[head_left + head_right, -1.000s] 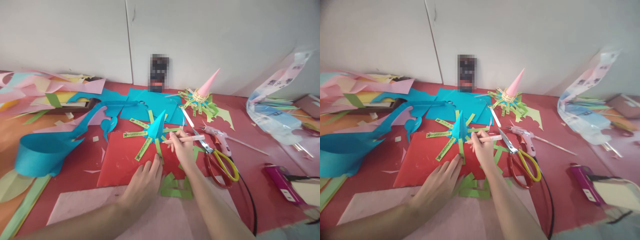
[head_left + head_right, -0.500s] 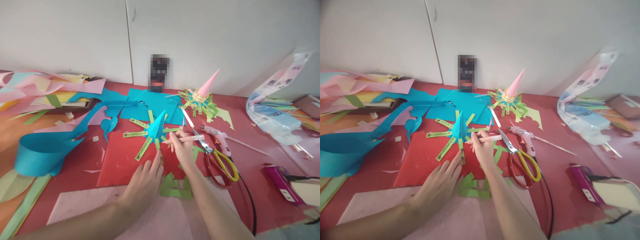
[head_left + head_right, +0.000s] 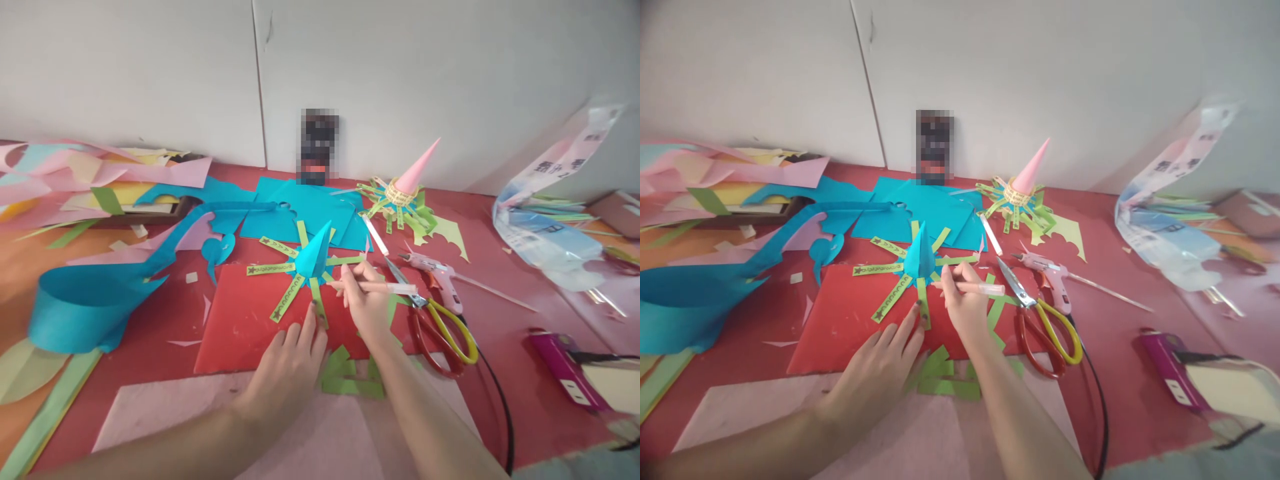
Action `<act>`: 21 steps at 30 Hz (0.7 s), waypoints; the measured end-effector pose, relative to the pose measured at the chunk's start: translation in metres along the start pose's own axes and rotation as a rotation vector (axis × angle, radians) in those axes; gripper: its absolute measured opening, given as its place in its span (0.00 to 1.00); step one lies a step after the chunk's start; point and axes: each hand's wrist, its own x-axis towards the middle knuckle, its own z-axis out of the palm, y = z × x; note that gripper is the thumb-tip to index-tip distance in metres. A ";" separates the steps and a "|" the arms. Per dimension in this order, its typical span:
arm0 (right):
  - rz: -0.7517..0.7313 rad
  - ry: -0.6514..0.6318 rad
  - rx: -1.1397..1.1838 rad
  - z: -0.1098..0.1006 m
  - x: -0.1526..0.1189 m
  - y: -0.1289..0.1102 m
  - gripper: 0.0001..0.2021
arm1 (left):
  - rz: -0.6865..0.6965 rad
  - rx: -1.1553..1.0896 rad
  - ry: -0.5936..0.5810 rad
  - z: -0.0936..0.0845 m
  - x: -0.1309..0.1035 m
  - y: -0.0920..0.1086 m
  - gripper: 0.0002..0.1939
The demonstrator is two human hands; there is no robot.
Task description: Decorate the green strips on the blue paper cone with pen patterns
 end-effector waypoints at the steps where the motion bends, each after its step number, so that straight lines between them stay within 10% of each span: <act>1: -0.011 0.005 0.005 0.001 0.000 0.000 0.18 | 0.004 0.001 0.001 0.000 0.000 0.000 0.16; 21: 0.084 -0.215 0.067 0.002 0.002 -0.001 0.18 | 0.001 0.000 0.017 0.001 0.001 0.000 0.15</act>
